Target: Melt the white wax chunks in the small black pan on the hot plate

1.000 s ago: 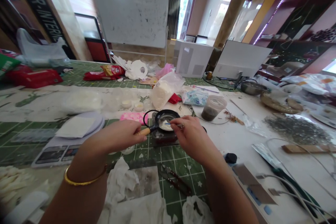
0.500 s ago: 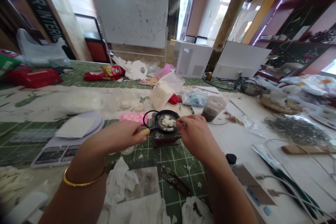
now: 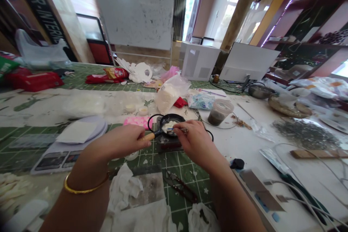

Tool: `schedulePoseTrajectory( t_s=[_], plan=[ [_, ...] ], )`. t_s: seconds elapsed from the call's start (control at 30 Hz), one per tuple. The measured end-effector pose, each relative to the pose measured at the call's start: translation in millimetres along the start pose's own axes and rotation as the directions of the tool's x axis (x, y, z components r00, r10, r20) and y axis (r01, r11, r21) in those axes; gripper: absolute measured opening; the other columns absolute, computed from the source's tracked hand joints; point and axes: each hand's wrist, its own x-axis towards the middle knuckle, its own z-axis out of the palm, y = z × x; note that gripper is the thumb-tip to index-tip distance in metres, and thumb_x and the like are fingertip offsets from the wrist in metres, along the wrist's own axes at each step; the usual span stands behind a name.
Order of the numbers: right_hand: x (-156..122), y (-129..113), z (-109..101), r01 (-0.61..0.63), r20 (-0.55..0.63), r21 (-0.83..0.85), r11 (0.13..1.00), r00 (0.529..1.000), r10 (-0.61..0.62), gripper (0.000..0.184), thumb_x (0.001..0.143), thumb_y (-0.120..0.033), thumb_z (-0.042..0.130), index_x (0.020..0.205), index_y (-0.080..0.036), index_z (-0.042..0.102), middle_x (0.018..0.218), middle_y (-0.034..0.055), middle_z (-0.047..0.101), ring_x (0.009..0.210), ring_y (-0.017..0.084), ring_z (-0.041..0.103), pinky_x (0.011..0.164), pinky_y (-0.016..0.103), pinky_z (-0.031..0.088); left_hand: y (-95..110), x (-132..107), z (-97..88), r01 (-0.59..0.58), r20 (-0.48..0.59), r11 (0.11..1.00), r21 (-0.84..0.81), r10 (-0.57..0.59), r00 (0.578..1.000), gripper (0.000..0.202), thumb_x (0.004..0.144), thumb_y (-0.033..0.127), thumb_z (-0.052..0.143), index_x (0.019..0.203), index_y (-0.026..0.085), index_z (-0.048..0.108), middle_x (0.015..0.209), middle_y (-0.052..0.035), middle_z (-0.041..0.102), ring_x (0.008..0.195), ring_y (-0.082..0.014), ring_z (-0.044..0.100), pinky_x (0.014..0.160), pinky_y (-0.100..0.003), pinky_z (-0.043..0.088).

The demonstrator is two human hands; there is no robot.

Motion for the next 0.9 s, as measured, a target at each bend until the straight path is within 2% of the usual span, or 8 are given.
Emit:
schedulePoseTrajectory(
  t_s=[0.13,0.3,0.47,0.67,0.8,0.9],
  plan=[
    [0.1,1.4,-0.6,-0.021,-0.023,-0.055,0.998,1.0,0.02,0.028,0.084,-0.032,0.039,0.09,-0.02,0.063,0.089,0.0049,0.065,0.089,0.019,0.054,0.083,0.035,0.036,-0.3,-0.3,0.5,-0.002,0.011,1.0,0.011,0.001,1.0,0.041,0.072,0.051,0.033,0.068,0.018,0.056,0.069,-0.0069,0.061,0.053,-0.0175,0.051,0.046,-0.028,0.03],
    [1.8,1.0,3.5,0.015,0.001,0.025,1.0,1.0,-0.015,0.027,0.084,-0.033,0.038,0.095,-0.024,0.062,0.093,0.0035,0.063,0.09,0.017,0.054,0.08,0.031,0.039,0.2,-0.4,0.3,-0.002,0.002,1.0,0.018,0.002,1.0,0.038,0.072,0.049,0.034,0.069,0.018,0.056,0.07,-0.0066,0.061,0.053,-0.0173,0.051,0.046,-0.027,0.029],
    [3.0,3.5,4.1,-0.016,-0.043,-0.043,0.999,0.999,0.014,0.029,0.084,-0.032,0.039,0.092,-0.02,0.064,0.088,0.0062,0.064,0.087,0.019,0.055,0.081,0.034,0.038,0.5,0.2,0.3,-0.001,0.006,0.999,0.048,0.0,1.0,0.038,0.072,0.048,0.033,0.069,0.018,0.057,0.068,-0.0066,0.061,0.051,-0.0171,0.05,0.044,-0.027,0.028],
    [4.0,5.7,6.3,-0.028,0.012,0.052,0.998,1.0,0.027,0.029,0.084,-0.035,0.038,0.098,-0.026,0.062,0.094,0.0033,0.062,0.092,0.017,0.054,0.08,0.031,0.039,1.8,0.6,-0.4,0.007,0.001,1.0,0.027,-0.007,1.0,0.037,0.072,0.048,0.035,0.068,0.018,0.056,0.07,-0.0063,0.061,0.053,-0.0165,0.051,0.045,-0.026,0.029],
    [7.3,9.7,6.3,-0.058,-0.049,-0.035,0.998,0.997,0.057,0.03,0.084,-0.034,0.038,0.093,-0.021,0.064,0.089,0.0057,0.064,0.087,0.019,0.055,0.08,0.034,0.038,0.0,1.3,1.2,-0.003,-0.008,0.999,0.044,0.003,1.0,0.038,0.073,0.048,0.033,0.065,0.017,0.055,0.065,-0.0059,0.06,0.05,-0.0155,0.049,0.044,-0.026,0.027],
    [4.1,7.3,3.0,-0.036,-0.018,-0.031,0.999,0.999,0.035,0.029,0.084,-0.035,0.039,0.091,-0.022,0.064,0.091,0.0047,0.064,0.088,0.018,0.054,0.08,0.033,0.039,-0.5,1.9,2.4,-0.006,-0.01,0.999,0.048,0.006,1.0,0.038,0.073,0.048,0.034,0.063,0.017,0.053,0.062,-0.0053,0.058,0.048,-0.015,0.048,0.043,-0.026,0.025]
  ],
)
